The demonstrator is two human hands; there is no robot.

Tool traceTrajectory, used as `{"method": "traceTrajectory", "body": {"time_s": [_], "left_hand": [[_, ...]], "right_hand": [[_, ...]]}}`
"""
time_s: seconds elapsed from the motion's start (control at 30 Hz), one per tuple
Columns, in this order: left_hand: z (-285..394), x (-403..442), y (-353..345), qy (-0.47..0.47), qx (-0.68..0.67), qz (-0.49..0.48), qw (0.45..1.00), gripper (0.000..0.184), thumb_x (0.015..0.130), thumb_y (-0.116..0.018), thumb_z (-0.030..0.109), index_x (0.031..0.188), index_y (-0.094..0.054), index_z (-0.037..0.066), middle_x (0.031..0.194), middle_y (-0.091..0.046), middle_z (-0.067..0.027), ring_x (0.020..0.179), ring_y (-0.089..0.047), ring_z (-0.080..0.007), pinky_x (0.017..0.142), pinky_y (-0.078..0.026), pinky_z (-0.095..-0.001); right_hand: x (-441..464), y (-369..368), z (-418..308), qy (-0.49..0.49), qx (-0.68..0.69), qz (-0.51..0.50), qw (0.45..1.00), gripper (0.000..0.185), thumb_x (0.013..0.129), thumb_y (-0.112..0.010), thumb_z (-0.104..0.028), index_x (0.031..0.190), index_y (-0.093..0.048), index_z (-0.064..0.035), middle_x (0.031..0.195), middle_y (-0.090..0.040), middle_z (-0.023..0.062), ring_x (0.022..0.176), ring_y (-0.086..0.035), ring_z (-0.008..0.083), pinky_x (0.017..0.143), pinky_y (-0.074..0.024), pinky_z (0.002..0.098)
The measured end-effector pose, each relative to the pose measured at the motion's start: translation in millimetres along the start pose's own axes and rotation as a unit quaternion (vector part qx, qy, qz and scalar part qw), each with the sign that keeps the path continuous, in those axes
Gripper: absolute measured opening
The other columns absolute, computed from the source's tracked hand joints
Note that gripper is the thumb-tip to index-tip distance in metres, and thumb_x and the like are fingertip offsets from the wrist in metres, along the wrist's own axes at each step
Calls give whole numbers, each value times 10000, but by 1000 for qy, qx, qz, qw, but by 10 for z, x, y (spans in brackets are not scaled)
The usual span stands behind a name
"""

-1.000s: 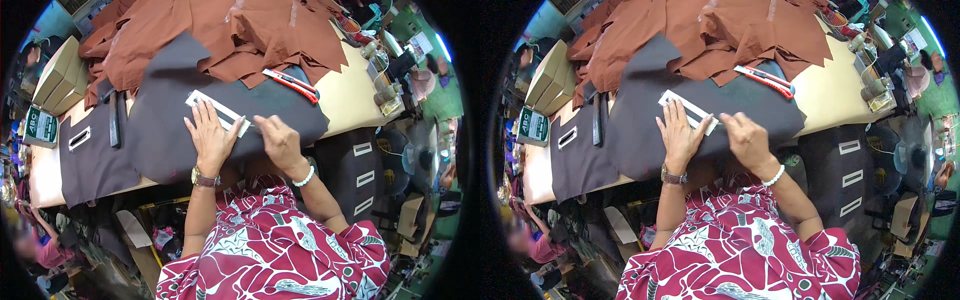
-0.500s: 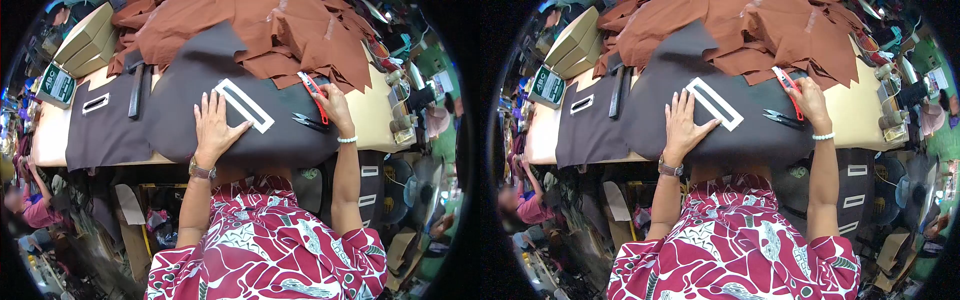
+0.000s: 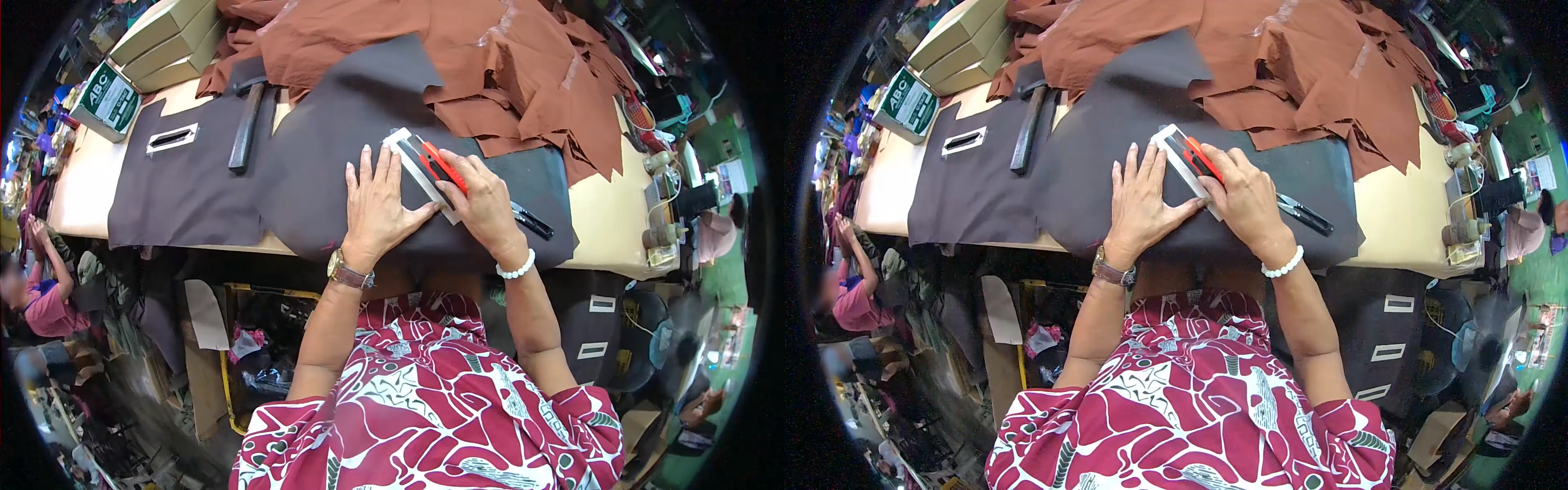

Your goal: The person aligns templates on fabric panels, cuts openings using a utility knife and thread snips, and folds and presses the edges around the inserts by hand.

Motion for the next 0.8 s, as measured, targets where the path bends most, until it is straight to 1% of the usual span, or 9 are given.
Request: {"method": "traceTrajectory", "body": {"time_s": [0.07,0.17,0.37,0.57,0.67,0.8], "left_hand": [[3,-3,-4,-1,-5,5,1000,964,674,-690,549,1335,-365,-72,1421,-336,-194,1337,-249,-382,1066,-202,-562],[2,-2,0,11,-1,-1,1000,962,684,-660,594,1333,-384,-61,1427,-341,-185,1341,-249,-371,1084,-182,-535],[3,6,14,14,-11,-5,1000,959,684,-666,582,1335,-380,-61,1427,-339,-185,1340,-251,-372,1084,-182,-535],[13,3,26,15,-13,-10,1000,960,682,-675,571,1332,-378,-69,1431,-331,-185,1344,-246,-371,1086,-178,-535],[18,-3,19,12,-11,-5,1000,962,683,-678,567,1344,-367,-57,1436,-325,-183,1344,-245,-369,1087,-178,-534],[16,0,8,12,-12,-6,1000,959,674,-693,552,1358,-352,-28,1433,-331,-177,1337,-253,-381,1080,-183,-548]], "right_hand": [[43,-7,-36,-2,-26,-22,999,376,812,-630,-162,1177,-558,-110,915,-570,125,735,-612,355,639,-499,434],[63,-43,-55,4,-61,-40,997,400,803,-628,-148,1195,-550,-130,901,-568,122,717,-614,354,630,-505,432],[76,-35,-103,-4,-75,-56,996,407,799,-624,-131,1199,-550,-131,896,-563,122,687,-619,351,606,-513,431],[79,-43,-100,0,-82,-55,995,419,796,-622,-120,1208,-548,-132,898,-563,122,691,-621,349,611,-512,435],[103,-29,-94,12,-82,-64,995,423,783,-629,-108,1197,-552,-132,907,-562,122,695,-624,346,610,-508,440],[301,51,-130,67,-128,-100,984,324,780,-606,-98,1104,-606,-106,878,-591,143,708,-631,341,614,-506,438]]}}
Point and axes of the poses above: each hand's wrist, its own x-axis towards the middle knuckle, its own y-axis out of the back of the hand, z = x × y, the point moved 2 cm from there along x, towards the middle knuckle
